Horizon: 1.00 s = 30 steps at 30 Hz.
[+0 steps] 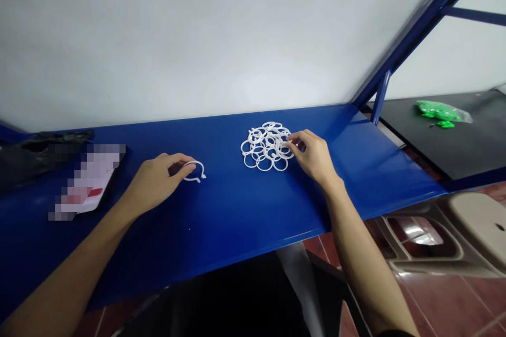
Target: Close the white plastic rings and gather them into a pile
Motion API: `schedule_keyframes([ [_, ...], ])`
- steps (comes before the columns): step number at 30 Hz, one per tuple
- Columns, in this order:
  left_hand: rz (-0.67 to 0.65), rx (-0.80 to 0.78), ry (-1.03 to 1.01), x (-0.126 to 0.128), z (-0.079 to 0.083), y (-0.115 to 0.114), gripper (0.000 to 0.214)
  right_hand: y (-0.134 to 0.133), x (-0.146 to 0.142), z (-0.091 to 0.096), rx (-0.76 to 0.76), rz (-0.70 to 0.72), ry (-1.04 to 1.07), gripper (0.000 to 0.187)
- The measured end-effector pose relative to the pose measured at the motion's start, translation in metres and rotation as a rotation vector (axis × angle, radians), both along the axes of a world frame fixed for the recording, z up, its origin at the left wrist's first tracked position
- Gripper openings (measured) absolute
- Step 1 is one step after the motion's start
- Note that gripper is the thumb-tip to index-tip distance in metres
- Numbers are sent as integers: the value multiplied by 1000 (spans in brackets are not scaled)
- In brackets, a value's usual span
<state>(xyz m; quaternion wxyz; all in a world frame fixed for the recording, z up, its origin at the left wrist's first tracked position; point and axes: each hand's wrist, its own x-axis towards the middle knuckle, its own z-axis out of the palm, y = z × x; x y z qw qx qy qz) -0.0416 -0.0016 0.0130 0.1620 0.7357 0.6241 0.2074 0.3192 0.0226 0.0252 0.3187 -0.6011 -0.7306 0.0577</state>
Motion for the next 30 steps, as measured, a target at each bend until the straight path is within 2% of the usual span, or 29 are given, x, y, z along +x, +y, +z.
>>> schedule_keyframes([
  [3, -6, 88, 156, -2, -6, 2, 33, -1, 13, -13, -14, 81, -47, 12],
  [6, -69, 154, 186, -1, -6, 0, 37, -1, 18, -20, -13, 94, -97, 12],
  [10, -286, 79, 185, -1, -3, -5, 49, 0, 19, -24, -27, 17, -157, 13],
  [13, -368, 22, 219, -2, -2, -9, 59, -1, 17, -23, -4, -2, -149, 13],
  [15, -379, 13, 231, -1, -3, -9, 57, -2, 16, -23, 31, 11, -134, 13],
  [18, -379, 32, 231, 0, -5, -7, 41, -1, 15, -23, 99, 26, -112, 12],
  [23, -365, 96, 230, 2, -6, -4, 27, -1, 11, -27, 199, -9, -105, 14],
  [30, -291, 106, 24, 6, 2, -7, 23, -9, -13, -23, 207, 78, -115, 18],
])
